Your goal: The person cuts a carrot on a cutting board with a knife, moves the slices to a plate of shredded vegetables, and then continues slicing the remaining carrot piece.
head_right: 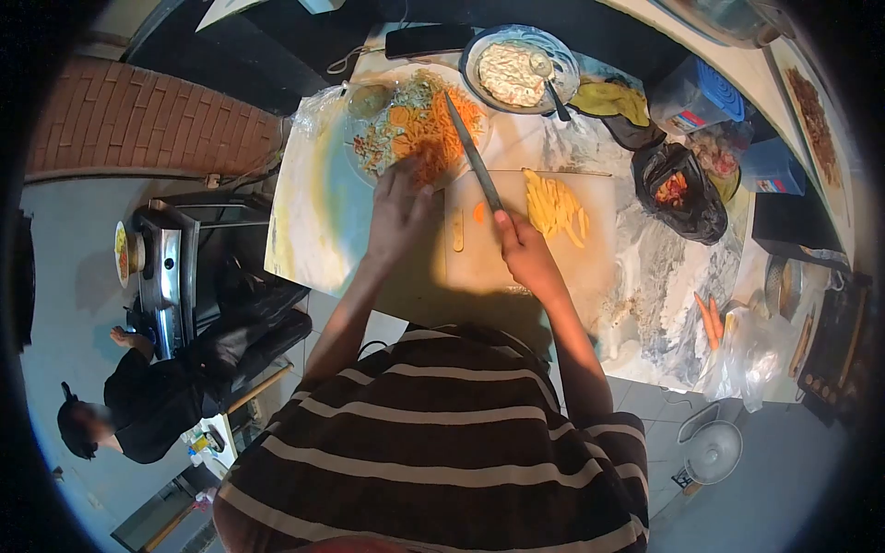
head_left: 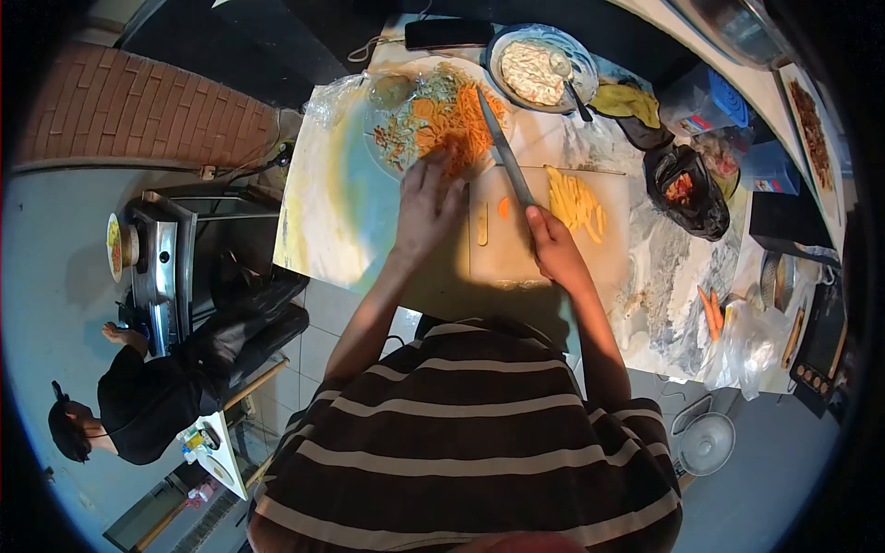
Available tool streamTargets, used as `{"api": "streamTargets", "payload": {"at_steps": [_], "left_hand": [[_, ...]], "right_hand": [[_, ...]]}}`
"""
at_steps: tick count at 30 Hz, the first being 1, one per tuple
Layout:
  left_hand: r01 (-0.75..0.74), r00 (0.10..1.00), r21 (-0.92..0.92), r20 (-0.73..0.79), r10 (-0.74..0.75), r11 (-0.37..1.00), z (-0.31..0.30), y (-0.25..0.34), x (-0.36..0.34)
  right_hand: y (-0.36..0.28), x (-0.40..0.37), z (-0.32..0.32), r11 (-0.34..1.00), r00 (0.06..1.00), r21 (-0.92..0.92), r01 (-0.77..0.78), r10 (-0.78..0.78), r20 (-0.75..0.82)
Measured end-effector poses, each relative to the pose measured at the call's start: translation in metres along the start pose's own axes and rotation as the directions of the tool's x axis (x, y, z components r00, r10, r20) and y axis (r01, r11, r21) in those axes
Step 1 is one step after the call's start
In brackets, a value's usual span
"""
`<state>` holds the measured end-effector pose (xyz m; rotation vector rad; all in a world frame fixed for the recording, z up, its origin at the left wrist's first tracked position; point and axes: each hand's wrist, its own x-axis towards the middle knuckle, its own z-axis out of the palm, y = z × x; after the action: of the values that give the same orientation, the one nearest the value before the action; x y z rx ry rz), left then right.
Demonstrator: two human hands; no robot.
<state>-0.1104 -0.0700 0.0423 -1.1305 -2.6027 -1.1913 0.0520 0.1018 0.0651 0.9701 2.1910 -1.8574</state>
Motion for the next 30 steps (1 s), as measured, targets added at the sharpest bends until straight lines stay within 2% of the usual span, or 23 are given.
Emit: {"api": "streamTargets", "payload": {"at_steps": [1, 5, 7, 8, 10, 11, 19, 21, 22, 30], "left_hand": [[-0.012, 1.0, 0.006, 0.018, 0.012, 1.0, 0.005, 0.002, -0.008], [-0.059, 0.991, -0.099, 0.117, 0.071, 0.993, 0.027, 0.011, -0.038], [-0.106, 0.976, -0.104, 0.177, 0.123, 0.989, 0.035, 0.021, -0.055], [-0.105, 0.975, -0.113, 0.182, 0.124, 0.988, 0.041, 0.023, -0.059], [-0.224, 0.966, -0.043, 0.119, 0.228, 0.974, 0.049, 0.028, -0.064], [-0.225, 0.966, -0.049, 0.121, 0.229, 0.973, 0.051, 0.029, -0.065], [-0.184, 0.974, -0.02, 0.13, 0.185, 0.983, 0.057, 0.026, -0.061], [-0.192, 0.971, -0.018, 0.14, 0.192, 0.981, 0.056, 0.024, -0.061], [-0.202, 0.968, -0.017, 0.152, 0.202, 0.979, 0.055, 0.024, -0.061], [-0.194, 0.968, -0.032, 0.158, 0.197, 0.98, 0.054, 0.028, -0.064]], "right_hand": [[0.002, -0.005, -0.003, 0.976, 0.985, 0.17, -0.137, 0.115, 0.132], [0.018, -0.032, -0.007, 0.965, 0.987, 0.22, -0.143, 0.122, 0.106], [0.025, -0.051, -0.011, 0.947, 0.968, 0.204, -0.247, 0.232, 0.096], [0.038, -0.057, -0.011, 0.946, 0.967, 0.204, -0.254, 0.24, 0.089], [0.067, -0.068, -0.004, 0.99, 0.996, -0.141, -0.016, 0.004, -0.087], [0.072, -0.075, -0.004, 0.98, 0.994, -0.179, -0.088, 0.076, -0.075], [0.068, -0.086, 0.008, 0.965, 0.988, -0.212, -0.152, 0.14, -0.068], [0.076, -0.082, 0.014, 0.961, 0.994, -0.271, -0.056, 0.028, -0.104], [0.075, -0.081, 0.015, 0.96, 0.995, -0.274, -0.054, 0.027, -0.101], [0.06, -0.083, 0.009, 0.929, 0.991, -0.347, -0.129, 0.108, -0.078]]}}
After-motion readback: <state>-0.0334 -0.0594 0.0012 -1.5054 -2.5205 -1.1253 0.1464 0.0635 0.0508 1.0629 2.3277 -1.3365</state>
